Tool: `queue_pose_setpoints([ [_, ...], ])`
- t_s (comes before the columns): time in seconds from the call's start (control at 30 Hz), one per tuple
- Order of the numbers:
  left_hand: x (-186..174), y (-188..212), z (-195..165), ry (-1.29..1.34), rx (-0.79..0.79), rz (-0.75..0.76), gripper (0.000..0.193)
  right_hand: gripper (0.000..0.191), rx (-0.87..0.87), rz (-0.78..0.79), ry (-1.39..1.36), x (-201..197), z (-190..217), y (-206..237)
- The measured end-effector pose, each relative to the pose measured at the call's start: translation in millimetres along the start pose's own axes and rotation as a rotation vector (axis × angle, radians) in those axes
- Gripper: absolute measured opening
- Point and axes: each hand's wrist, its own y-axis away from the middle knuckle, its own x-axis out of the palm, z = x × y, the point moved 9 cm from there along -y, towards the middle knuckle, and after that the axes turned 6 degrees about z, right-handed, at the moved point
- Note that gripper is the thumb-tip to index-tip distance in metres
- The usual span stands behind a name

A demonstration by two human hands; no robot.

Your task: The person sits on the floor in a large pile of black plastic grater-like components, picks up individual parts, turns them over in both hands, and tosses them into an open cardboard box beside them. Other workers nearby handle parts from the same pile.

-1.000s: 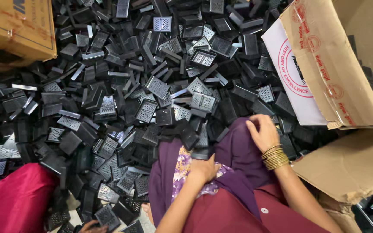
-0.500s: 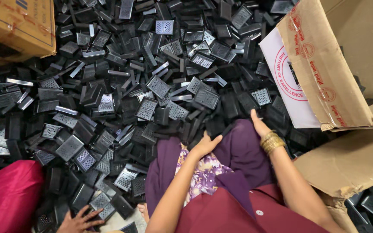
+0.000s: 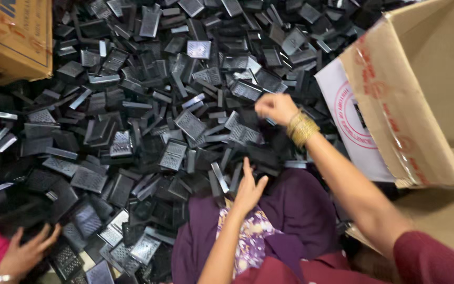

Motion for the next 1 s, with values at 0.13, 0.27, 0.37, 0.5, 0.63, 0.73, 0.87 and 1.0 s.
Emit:
queue_pose_setpoints([
  [0.13, 0, 2, -7, 0.006, 0.049, 0.009, 0.095, 0.043, -0.052, -0.266, 0.146, -37, 0, -81],
  [0.27, 2, 3, -15, 0.062, 0.089, 0.038, 0.091, 0.071, 0.157, -0.224, 0.322, -46, -29, -132],
  [0.37, 2, 3, -18, 0.058, 0.095, 0.043, 0.09, 0.098, 0.194, -0.155, 0.352, -33, -42, -145],
  [0.5, 1, 2, -23, 0.084, 0.114, 0.058, 0.087, 0.072, 0.17, -0.155, 0.23, -6, -53, -144],
  [0.63, -1, 2, -21, 0.078, 0.084, 0.075, 0.085, 0.036, -0.051, -0.123, -0.161, 17, -43, -126],
  [0.73, -3, 0, -20, 0.057, 0.11, 0.068, 0.081, 0.034, -0.263, -0.286, -0.262, 6, -26, -81],
  [0.87, -8, -3, -12, -0.019, 0.102, 0.025, 0.078, 0.032, -0.073, -0.533, -0.195, -19, -18, 2],
  [1.0, -12, -6, 1, 0.014, 0.006, 0.028, 0.072, 0.04, -0.198, -0.592, 0.081, -37, 26, 83],
])
